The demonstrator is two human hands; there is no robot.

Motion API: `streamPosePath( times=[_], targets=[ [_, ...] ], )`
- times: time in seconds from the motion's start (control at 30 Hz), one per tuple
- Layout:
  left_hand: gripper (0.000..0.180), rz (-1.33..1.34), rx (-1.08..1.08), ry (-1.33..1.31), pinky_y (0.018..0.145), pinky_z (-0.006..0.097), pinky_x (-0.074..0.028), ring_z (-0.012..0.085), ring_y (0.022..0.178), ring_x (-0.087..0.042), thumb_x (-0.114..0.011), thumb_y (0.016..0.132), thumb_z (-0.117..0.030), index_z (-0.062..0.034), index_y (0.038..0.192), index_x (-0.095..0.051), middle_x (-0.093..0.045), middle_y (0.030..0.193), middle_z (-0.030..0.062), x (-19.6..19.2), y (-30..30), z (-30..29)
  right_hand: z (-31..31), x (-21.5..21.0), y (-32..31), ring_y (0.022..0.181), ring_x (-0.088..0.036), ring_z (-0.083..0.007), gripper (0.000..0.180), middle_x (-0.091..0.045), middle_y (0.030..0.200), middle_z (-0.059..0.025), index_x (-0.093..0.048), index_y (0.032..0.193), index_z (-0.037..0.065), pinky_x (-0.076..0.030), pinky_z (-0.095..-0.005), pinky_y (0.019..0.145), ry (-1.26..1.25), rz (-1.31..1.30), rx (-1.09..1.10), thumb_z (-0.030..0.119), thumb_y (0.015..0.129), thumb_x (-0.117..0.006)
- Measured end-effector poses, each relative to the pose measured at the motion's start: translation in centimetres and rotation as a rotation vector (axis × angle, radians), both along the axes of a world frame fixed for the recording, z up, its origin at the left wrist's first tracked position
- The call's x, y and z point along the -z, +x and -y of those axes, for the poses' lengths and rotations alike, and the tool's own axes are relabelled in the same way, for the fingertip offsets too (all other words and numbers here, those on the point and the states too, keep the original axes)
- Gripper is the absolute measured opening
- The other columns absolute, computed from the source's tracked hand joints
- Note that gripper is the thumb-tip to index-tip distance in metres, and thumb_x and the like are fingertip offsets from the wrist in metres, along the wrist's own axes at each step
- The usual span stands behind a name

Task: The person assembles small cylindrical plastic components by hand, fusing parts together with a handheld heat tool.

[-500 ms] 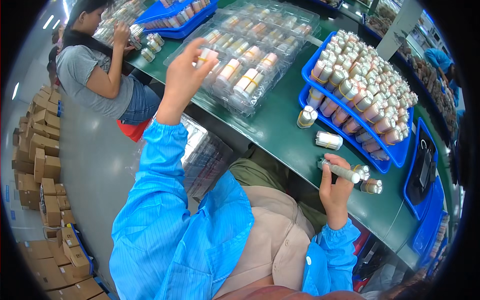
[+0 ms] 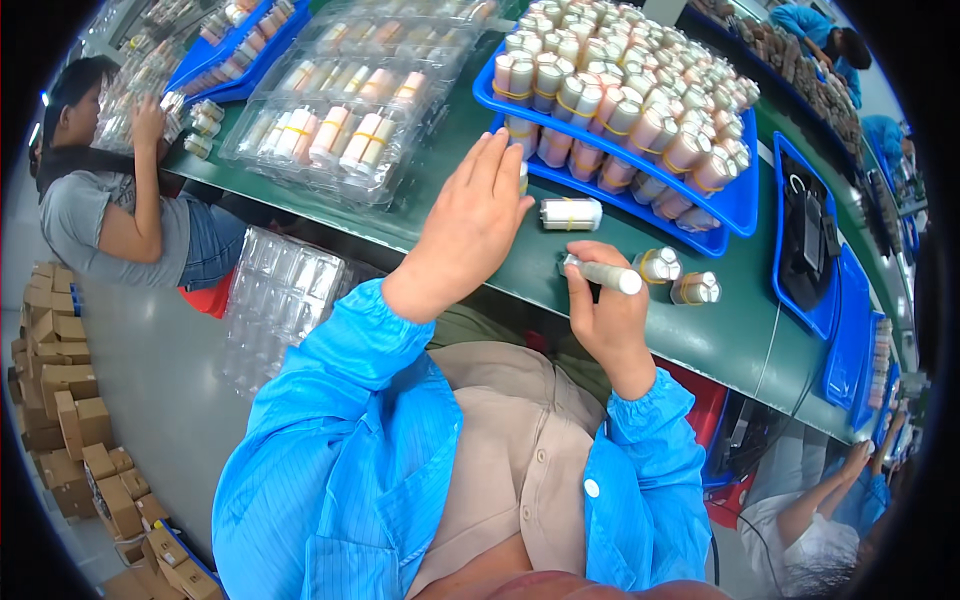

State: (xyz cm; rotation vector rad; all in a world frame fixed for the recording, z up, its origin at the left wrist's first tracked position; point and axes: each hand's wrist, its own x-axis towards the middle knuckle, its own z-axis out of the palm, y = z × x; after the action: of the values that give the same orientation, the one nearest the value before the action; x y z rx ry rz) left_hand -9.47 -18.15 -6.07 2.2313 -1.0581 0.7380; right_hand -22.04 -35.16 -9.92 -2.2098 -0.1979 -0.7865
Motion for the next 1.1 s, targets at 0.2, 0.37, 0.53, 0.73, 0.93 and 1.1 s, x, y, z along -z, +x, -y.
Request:
streamPosePath(
  times=[0.2,0.37,0.53,0.73,0.93,1.1],
  targets=[
    [0.042,-0.211,0.09,-0.202,0.082,0.041,-0.056,0.0342,0.096,-0.068,-0.085,0.08,-0.011,-0.0011,0.116,-0.066,-0.067,0.115,0.0152,1.3,-1.0,-0.5,0.5,0.0,-0.2,0.082,-0.069,-0.0351,0.023,-0.071,0.102,-0.0149,-0.06,0.107,0.0,-0.055,-0.0409,0.071,0.022,0.017,0.034,0.002,0.089,-0.073],
    [0.052,-0.251,0.308,-0.225,0.078,0.038,-0.055,0.0292,0.094,-0.068,-0.094,0.068,-0.015,-0.0033,0.112,-0.069,-0.071,0.104,0.0129,2.6,-3.1,-0.6,0.4,-2.1,-0.4,0.093,-0.069,-0.0163,0.018,-0.071,0.112,-0.0136,-0.058,0.114,0.0,-0.056,-0.029,0.08,0.632,0.047,-0.011,0.004,0.099,-0.067],
    [0.053,-0.324,0.33,-0.263,0.079,0.038,-0.056,0.0289,0.096,-0.068,-0.093,0.069,-0.015,-0.0028,0.114,-0.069,-0.071,0.105,0.0126,3.0,-2.7,-0.5,-0.2,-5.0,1.1,0.09,-0.071,-0.0206,0.014,-0.071,0.107,-0.0133,-0.061,0.109,-0.001,-0.058,-0.0323,0.078,0.455,-0.041,-0.047,0.005,0.098,-0.068],
    [0.057,-0.454,0.312,-0.332,0.077,0.04,-0.056,0.0311,0.09,-0.067,-0.092,0.069,-0.013,-0.0041,0.118,-0.065,-0.068,0.102,0.0118,3.5,-2.9,-0.6,-0.3,-5.2,2.3,0.086,-0.072,-0.0298,0.018,-0.071,0.104,-0.016,-0.061,0.109,0.0,-0.058,-0.0396,0.075,0.241,-0.122,-0.019,0.006,0.095,-0.07],
    [0.056,-0.305,0.367,-0.336,0.076,0.039,-0.056,0.0285,0.091,-0.068,-0.091,0.072,-0.01,-0.0035,0.12,-0.064,-0.068,0.102,0.012,3.9,-2.3,-0.5,-1.6,-5.6,2.1,0.09,-0.068,-0.0392,0.031,-0.068,0.102,-0.0172,-0.058,0.112,0.001,-0.056,-0.0461,0.074,-0.265,0.079,-0.002,-0.002,0.083,-0.071],
    [0.063,-0.438,0.412,-0.293,0.088,0.042,-0.056,0.0315,0.098,-0.068,-0.086,0.075,-0.007,-0.0025,0.131,-0.059,-0.066,0.112,0.0143,3.2,-2.1,-1.5,-0.3,-5.4,1.8,0.091,-0.072,-0.0235,0.015,-0.072,0.105,-0.012,-0.065,0.11,0.001,-0.058,-0.0351,0.08,0.437,-0.083,-0.015,0.002,0.095,-0.069]
  ],
)
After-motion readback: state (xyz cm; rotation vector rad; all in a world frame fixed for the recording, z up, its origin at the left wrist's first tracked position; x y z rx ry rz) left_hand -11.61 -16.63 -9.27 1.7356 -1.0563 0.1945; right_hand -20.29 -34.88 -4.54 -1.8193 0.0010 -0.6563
